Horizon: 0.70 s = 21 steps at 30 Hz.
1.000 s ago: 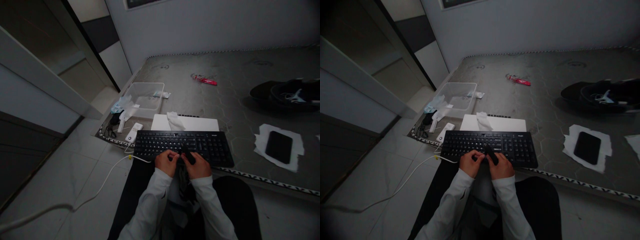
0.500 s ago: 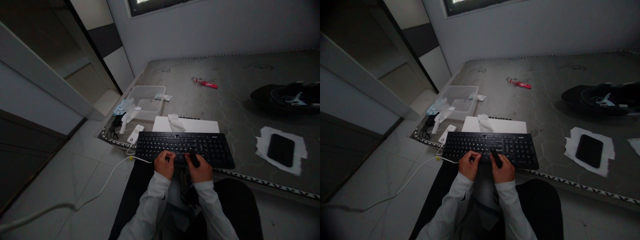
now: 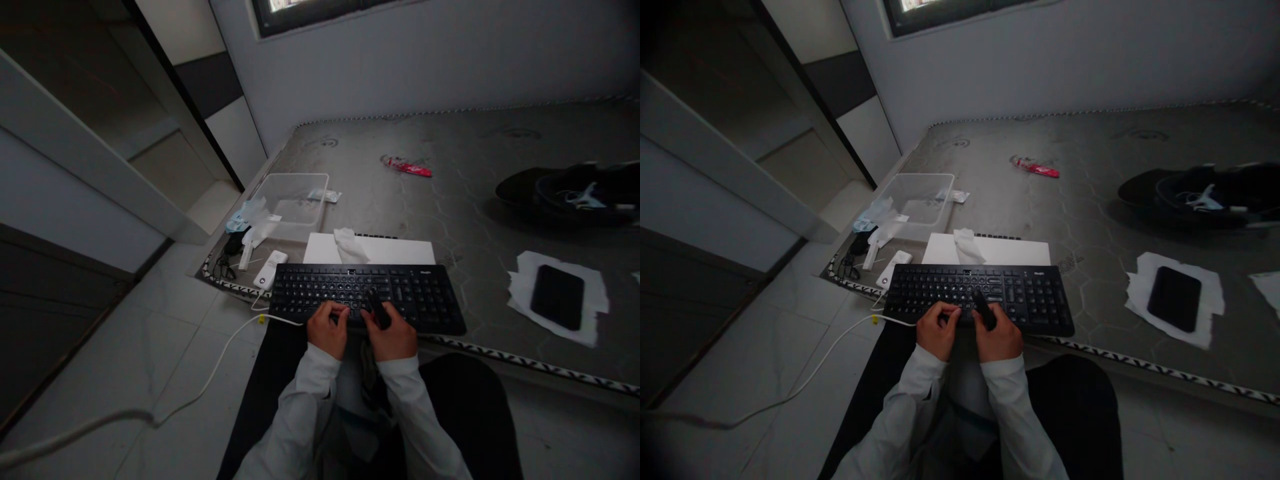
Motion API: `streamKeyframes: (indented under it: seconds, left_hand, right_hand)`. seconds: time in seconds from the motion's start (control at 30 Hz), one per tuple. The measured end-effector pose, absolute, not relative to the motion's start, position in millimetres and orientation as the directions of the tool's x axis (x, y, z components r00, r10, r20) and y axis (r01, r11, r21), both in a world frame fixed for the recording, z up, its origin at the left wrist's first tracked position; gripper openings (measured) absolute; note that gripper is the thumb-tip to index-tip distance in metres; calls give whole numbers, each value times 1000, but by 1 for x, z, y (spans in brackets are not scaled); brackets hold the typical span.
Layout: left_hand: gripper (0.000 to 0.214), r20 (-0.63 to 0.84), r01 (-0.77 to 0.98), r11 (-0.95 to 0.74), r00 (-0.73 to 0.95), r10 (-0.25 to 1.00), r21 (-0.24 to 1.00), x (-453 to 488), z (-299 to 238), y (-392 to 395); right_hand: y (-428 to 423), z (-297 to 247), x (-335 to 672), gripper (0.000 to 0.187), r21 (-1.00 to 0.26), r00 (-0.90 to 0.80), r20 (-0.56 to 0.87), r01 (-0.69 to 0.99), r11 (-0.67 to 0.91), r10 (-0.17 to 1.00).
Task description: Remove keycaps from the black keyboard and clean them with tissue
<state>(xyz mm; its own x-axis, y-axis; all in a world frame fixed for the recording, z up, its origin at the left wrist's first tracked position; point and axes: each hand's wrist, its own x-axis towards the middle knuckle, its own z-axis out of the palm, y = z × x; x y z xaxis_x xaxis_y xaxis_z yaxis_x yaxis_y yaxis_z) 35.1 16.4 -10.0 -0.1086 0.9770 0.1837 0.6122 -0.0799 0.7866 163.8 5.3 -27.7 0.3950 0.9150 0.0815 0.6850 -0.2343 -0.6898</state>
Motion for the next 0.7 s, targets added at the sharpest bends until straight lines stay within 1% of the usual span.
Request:
streamKeyframes:
  seconds: [0.13, 0.23, 0.33, 0.43, 0.5, 0.57, 0.63, 0.7]
  left_hand:
    - [9, 178, 614, -74, -110, 978, 786, 35, -11, 16]
    - [11, 163, 608, -64, -110, 980, 792, 34, -13, 16]
    - [12, 154, 603, -55, -113, 982, 796, 35, -13, 16]
    - [14, 149, 588, -56, -110, 983, 807, 35, -10, 15]
    - [16, 154, 565, -71, -100, 983, 822, 35, -6, 13]
    - [21, 155, 506, -104, -60, 986, 856, 35, -2, 10]
    - [37, 157, 406, -148, 12, 988, 902, 35, 1, 7]
    - [54, 157, 333, -171, 70, 985, 927, 36, 1, 4]
  right_hand:
    - [4, -34, 165, 20, -685, 362, 111, 703, -193, 926]
    - [2, -34, 162, 22, -663, 394, 132, 717, -215, 910]
    - [1, -31, 163, 21, -633, 389, 129, 740, -226, 912]
    - [1, -24, 169, 23, -647, 365, 157, 740, -184, 918]
    - [0, -19, 175, 26, -693, 365, 219, 711, -119, 905]
    - [-2, -14, 179, 32, -718, 320, 293, 695, -13, 901]
    - [-5, -11, 180, 36, -701, 203, 335, 706, 99, 920]
    - [-9, -9, 177, 34, -672, 45, 344, 710, 212, 938]
